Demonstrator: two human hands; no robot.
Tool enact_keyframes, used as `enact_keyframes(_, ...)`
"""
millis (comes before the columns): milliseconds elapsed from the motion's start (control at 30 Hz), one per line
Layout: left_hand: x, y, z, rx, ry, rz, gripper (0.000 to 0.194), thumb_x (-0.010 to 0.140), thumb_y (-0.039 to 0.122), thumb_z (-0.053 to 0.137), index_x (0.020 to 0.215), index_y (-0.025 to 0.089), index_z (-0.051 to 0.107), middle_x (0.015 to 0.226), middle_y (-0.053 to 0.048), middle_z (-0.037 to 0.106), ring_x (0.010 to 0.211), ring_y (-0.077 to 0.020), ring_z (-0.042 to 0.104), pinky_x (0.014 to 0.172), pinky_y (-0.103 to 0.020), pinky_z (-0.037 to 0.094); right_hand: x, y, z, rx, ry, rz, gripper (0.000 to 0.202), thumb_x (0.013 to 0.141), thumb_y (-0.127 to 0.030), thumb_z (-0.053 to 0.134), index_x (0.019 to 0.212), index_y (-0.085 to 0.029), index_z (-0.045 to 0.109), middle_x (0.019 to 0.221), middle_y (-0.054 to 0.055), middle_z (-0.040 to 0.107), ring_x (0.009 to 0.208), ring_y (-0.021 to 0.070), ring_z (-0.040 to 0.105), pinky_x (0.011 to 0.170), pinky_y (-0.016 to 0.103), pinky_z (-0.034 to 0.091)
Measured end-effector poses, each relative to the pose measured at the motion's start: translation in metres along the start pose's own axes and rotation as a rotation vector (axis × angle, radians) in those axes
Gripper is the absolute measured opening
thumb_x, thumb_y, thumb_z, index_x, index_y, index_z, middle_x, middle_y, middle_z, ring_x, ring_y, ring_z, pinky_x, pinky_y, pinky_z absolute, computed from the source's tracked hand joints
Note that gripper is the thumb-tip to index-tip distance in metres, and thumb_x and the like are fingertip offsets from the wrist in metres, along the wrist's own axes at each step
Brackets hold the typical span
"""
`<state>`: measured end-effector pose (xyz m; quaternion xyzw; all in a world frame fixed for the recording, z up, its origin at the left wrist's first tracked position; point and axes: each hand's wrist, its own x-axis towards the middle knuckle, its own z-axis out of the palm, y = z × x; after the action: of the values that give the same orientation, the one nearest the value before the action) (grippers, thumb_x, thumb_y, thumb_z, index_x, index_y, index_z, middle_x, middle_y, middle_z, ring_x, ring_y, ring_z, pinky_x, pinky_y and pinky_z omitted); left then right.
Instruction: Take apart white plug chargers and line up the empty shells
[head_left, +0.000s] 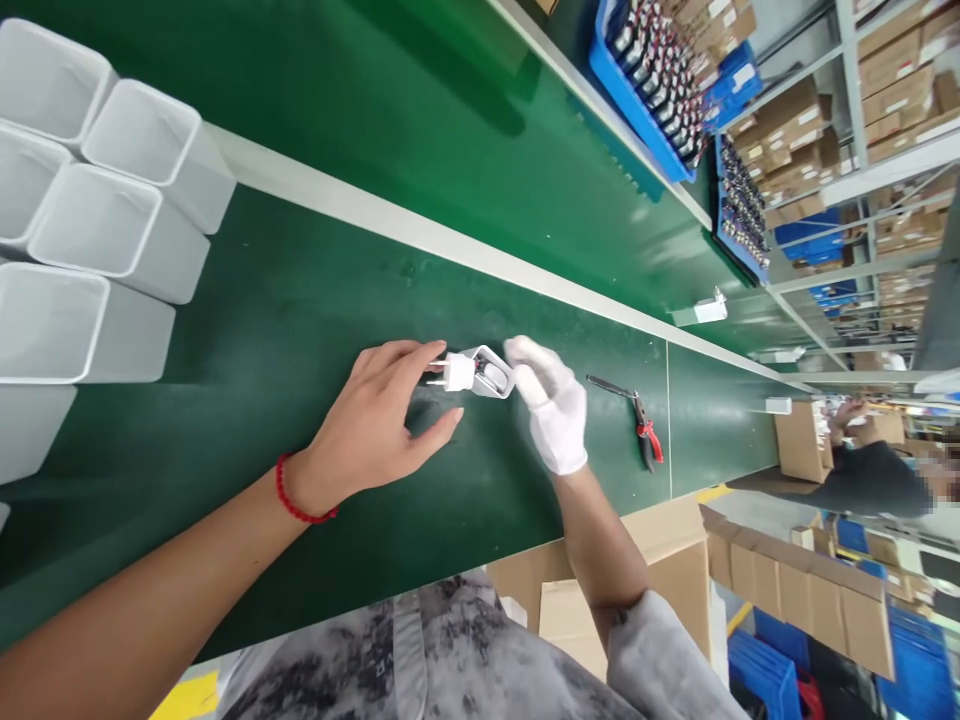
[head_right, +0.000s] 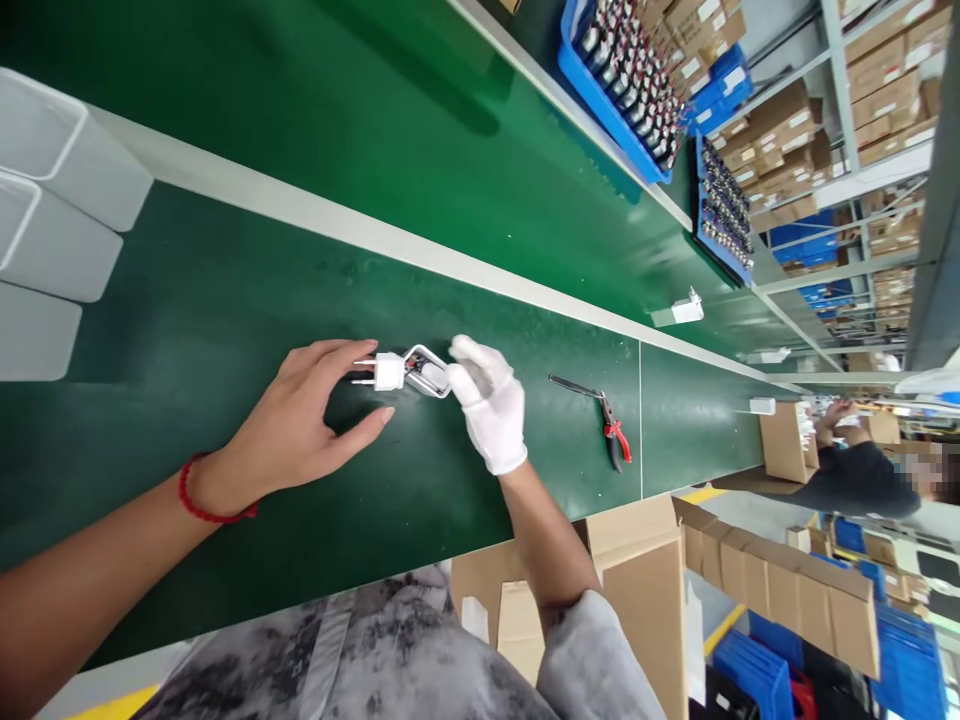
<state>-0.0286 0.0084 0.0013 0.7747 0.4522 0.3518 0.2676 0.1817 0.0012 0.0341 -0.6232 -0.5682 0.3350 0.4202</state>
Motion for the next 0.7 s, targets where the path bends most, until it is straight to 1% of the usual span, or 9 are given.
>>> enact_keyframes(33, 0.000, -0.001, 0.000, 0.006, 0.001, -0.005, 0.052, 0.087, 0.037, 0.058, 0.133, 0.017, 0.043, 0.120, -0.015, 0.063, 0.116, -0.0328, 0.056, 0.098, -0.049, 0.046, 0.006, 0.000, 0.003, 0.050, -0.095, 0.099, 0.032, 0.081, -0.044, 0.072, 0.105, -0.023, 0.073, 0.114, 0.008, 0.069, 0.104, 0.0228, 0.067, 0.095, 0.039, 0.056)
enact_keyframes(67, 0.000, -0.001, 0.001, 0.011, -0.001, -0.007, 0.053, 0.088, 0.038, 0.058, 0.133, 0.016, 0.043, 0.120, -0.015, 0.063, 0.116, -0.0329, 0.056, 0.098, -0.049, 0.046, 0.011, 0.000, 0.006, 0.102, -0.161, 0.175, 0.034, 0.079, -0.047, 0.073, 0.102, -0.022, 0.074, 0.111, 0.007, 0.070, 0.101, 0.0223, 0.068, 0.092, 0.038, 0.057)
enact_keyframes(100, 0.000, -0.002, 0.001, 0.016, -0.006, -0.007, 0.053, 0.088, 0.039, 0.058, 0.133, 0.014, 0.043, 0.121, -0.016, 0.062, 0.116, -0.0330, 0.056, 0.098, -0.049, 0.046, 0.016, 0.000, 0.009, 0.142, -0.200, 0.225, 0.034, 0.078, -0.047, 0.074, 0.099, -0.021, 0.075, 0.110, 0.007, 0.070, 0.100, 0.0219, 0.068, 0.091, 0.037, 0.057)
enact_keyframes(167, 0.000, -0.002, 0.001, 0.025, -0.017, -0.002, 0.054, 0.089, 0.042, 0.057, 0.132, 0.012, 0.044, 0.122, -0.018, 0.061, 0.116, -0.0331, 0.056, 0.098, -0.048, 0.046, 0.020, 0.001, 0.013, 0.201, -0.210, 0.268, 0.032, 0.077, -0.046, 0.075, 0.097, -0.021, 0.075, 0.107, 0.006, 0.071, 0.099, 0.0211, 0.068, 0.090, 0.035, 0.057)
enact_keyframes(267, 0.000, -0.003, 0.002, 0.045, -0.021, -0.004, 0.056, 0.090, 0.045, 0.057, 0.132, 0.010, 0.045, 0.123, -0.019, 0.061, 0.116, -0.0332, 0.056, 0.098, -0.048, 0.046, 0.021, 0.002, 0.011, 0.244, -0.231, 0.283, 0.030, 0.076, -0.043, 0.077, 0.097, -0.021, 0.076, 0.107, 0.005, 0.070, 0.101, 0.0204, 0.067, 0.093, 0.035, 0.055)
enact_keyframes(400, 0.001, -0.002, 0.002, 0.063, -0.032, -0.020, 0.053, 0.091, 0.043, 0.056, 0.131, 0.011, 0.045, 0.121, -0.019, 0.061, 0.116, -0.0331, 0.055, 0.098, -0.047, 0.046, 0.021, 0.001, 0.005, 0.320, -0.292, 0.373, 0.041, 0.075, -0.046, 0.077, 0.108, -0.022, 0.073, 0.116, 0.006, 0.070, 0.107, 0.0216, 0.066, 0.097, 0.038, 0.053)
enact_keyframes(500, 0.001, -0.002, 0.003, 0.067, -0.043, -0.017, 0.054, 0.090, 0.044, 0.057, 0.131, 0.011, 0.045, 0.121, -0.019, 0.061, 0.116, -0.0331, 0.055, 0.098, -0.047, 0.045, 0.020, 0.000, 0.007, 0.342, -0.304, 0.394, 0.047, 0.074, -0.045, 0.079, 0.113, -0.022, 0.071, 0.118, 0.006, 0.069, 0.106, 0.0219, 0.066, 0.095, 0.039, 0.055)
enact_keyframes(600, 0.001, -0.003, 0.003, 0.066, -0.044, -0.016, 0.054, 0.091, 0.043, 0.056, 0.132, 0.011, 0.045, 0.121, -0.018, 0.061, 0.116, -0.0329, 0.055, 0.098, -0.047, 0.045, 0.018, 0.002, 0.013, 0.367, -0.285, 0.370, 0.041, 0.074, -0.044, 0.078, 0.110, -0.023, 0.072, 0.117, 0.006, 0.068, 0.103, 0.0213, 0.067, 0.091, 0.038, 0.057)
enact_keyframes(700, 0.001, -0.003, 0.004, 0.072, -0.045, -0.017, 0.053, 0.091, 0.042, 0.056, 0.132, 0.010, 0.045, 0.121, -0.019, 0.061, 0.116, -0.0327, 0.055, 0.097, -0.047, 0.046, 0.017, 0.007, 0.015, 0.382, -0.251, 0.369, 0.035, 0.076, -0.042, 0.077, 0.107, -0.024, 0.074, 0.117, 0.005, 0.068, 0.104, 0.0218, 0.066, 0.093, 0.038, 0.056)
